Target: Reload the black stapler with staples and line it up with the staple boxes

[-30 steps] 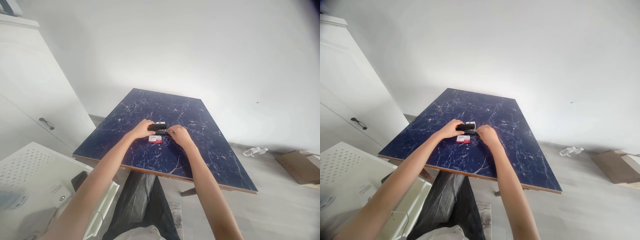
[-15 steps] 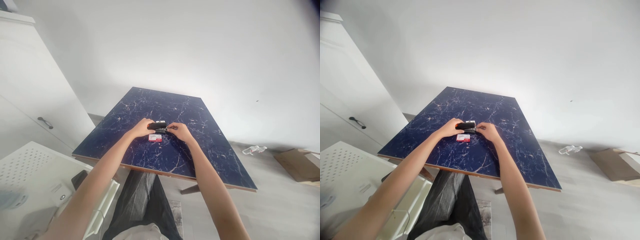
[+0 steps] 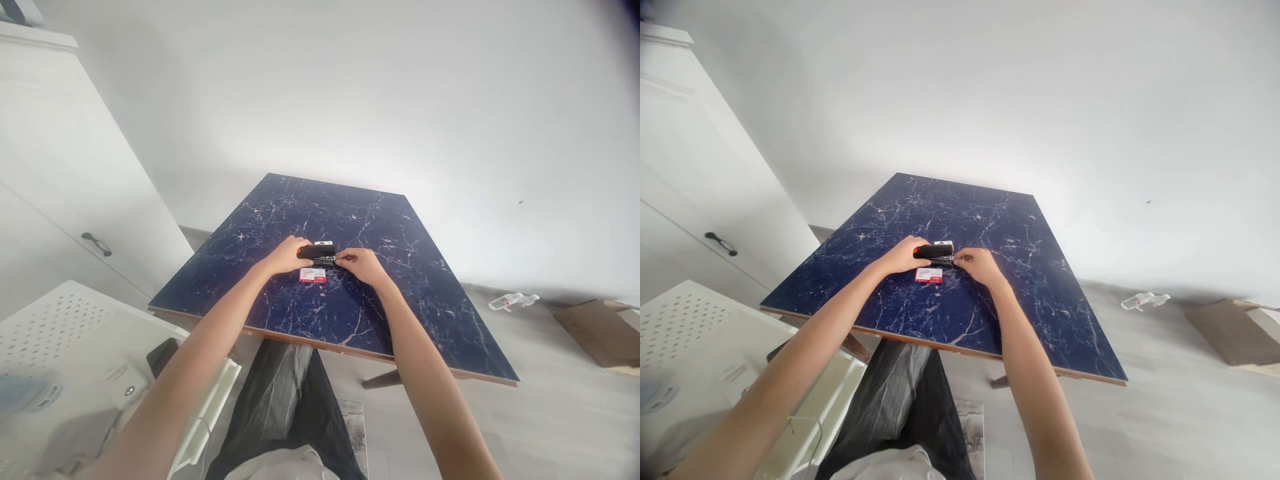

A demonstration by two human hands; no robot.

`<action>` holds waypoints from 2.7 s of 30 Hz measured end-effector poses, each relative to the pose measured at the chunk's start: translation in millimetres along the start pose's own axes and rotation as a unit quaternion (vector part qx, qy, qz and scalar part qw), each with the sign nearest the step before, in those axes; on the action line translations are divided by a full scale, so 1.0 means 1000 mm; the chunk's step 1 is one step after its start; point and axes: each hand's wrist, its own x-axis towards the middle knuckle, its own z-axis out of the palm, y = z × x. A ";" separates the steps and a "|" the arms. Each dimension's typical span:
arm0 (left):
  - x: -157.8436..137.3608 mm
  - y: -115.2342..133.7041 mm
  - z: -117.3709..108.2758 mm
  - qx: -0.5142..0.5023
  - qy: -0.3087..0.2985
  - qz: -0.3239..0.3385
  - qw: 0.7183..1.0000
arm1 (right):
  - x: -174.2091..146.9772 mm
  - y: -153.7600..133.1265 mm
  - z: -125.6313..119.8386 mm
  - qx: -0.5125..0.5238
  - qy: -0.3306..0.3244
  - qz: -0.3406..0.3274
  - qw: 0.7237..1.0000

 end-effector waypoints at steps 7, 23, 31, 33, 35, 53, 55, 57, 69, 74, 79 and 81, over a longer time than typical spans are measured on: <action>-0.003 -0.002 -0.009 0.006 -0.015 -0.003 1.000 | -0.011 -0.010 -0.010 -0.051 0.071 0.057 0.995; -0.001 0.017 0.006 0.046 0.092 -0.042 0.994 | -0.017 -0.043 0.043 0.306 -0.074 0.138 0.939; -0.002 0.042 0.022 -0.040 0.028 0.022 0.999 | -0.002 -0.011 0.021 0.155 0.172 0.128 0.964; -0.010 0.037 0.007 -0.040 -0.037 0.044 0.998 | -0.004 -0.003 0.010 0.145 0.173 0.135 0.965; -0.018 0.031 -0.009 -0.033 -0.119 0.050 0.991 | -0.005 0.001 0.005 0.151 0.152 0.147 0.966; -0.025 0.028 -0.010 -0.021 -0.090 0.055 0.994 | -0.010 -0.020 0.015 0.115 0.058 0.103 0.986; -0.024 0.027 -0.009 -0.029 -0.089 0.045 0.995 | -0.010 -0.021 0.016 0.124 0.054 0.101 0.986; -0.022 0.024 -0.007 -0.026 -0.072 0.034 0.996 | -0.010 -0.022 0.017 0.138 0.051 0.103 0.984; -0.018 0.028 0.006 -0.049 -0.035 0.039 0.997 | -0.009 -0.021 0.018 0.188 0.006 0.082 0.979; -0.016 0.025 0.009 -0.079 -0.041 0.038 0.995 | -0.010 -0.020 0.019 0.205 -0.005 0.063 0.977; -0.015 0.024 0.014 -0.080 -0.035 0.056 0.995 | -0.011 -0.021 0.019 0.200 -0.011 0.052 0.978; -0.016 0.026 0.015 -0.063 -0.030 0.063 0.996 | -0.012 -0.023 0.018 0.190 -0.010 0.047 0.981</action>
